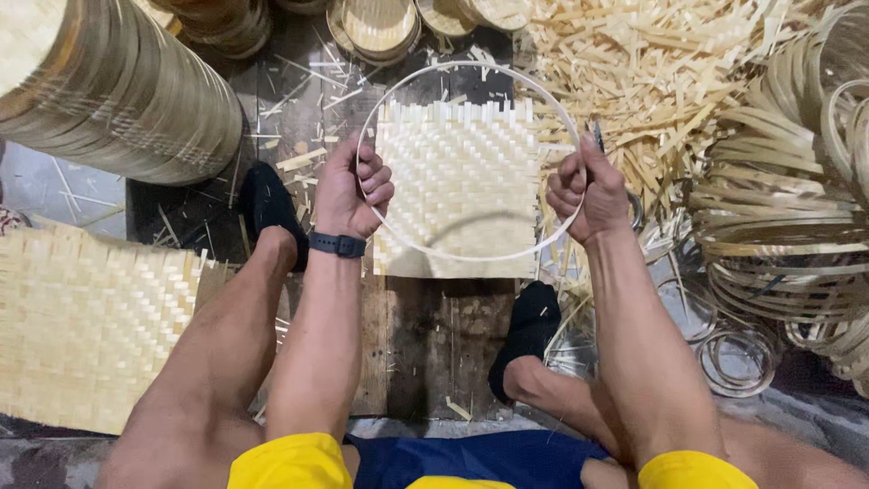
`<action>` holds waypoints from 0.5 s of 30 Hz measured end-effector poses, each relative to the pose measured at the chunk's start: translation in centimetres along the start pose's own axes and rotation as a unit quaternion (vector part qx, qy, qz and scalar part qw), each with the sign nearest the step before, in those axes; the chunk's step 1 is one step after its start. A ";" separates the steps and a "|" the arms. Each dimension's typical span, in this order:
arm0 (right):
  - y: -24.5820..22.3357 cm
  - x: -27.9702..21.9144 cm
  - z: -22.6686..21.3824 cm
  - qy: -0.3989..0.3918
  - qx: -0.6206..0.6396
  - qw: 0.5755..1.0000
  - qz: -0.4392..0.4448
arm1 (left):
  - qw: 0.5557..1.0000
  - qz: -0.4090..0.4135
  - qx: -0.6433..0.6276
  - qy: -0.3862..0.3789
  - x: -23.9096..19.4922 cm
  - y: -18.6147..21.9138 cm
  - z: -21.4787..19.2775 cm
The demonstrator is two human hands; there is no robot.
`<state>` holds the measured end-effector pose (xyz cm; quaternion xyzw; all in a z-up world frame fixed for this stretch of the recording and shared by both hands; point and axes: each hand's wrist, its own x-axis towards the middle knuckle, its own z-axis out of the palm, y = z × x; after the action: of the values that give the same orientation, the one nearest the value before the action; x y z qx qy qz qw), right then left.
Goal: The person places a circular bamboo frame onto a woven mat, presses it down, and uses shears to trim the excess matting around the frame's edge. They then flip the frame to reveal the finished tray and stack it with others.
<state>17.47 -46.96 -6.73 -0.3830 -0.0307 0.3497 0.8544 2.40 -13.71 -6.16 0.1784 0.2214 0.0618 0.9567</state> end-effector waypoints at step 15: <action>7.8 2.6 -4.9 0.250 -0.593 0.764 -0.046 | 0.745 0.215 0.557 0.298 4.1 -7.8 -13.5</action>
<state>16.53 -44.87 -16.03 -0.8854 -0.0355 0.1136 0.4492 0.38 -15.89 -21.97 0.6947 0.4464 0.1817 0.5338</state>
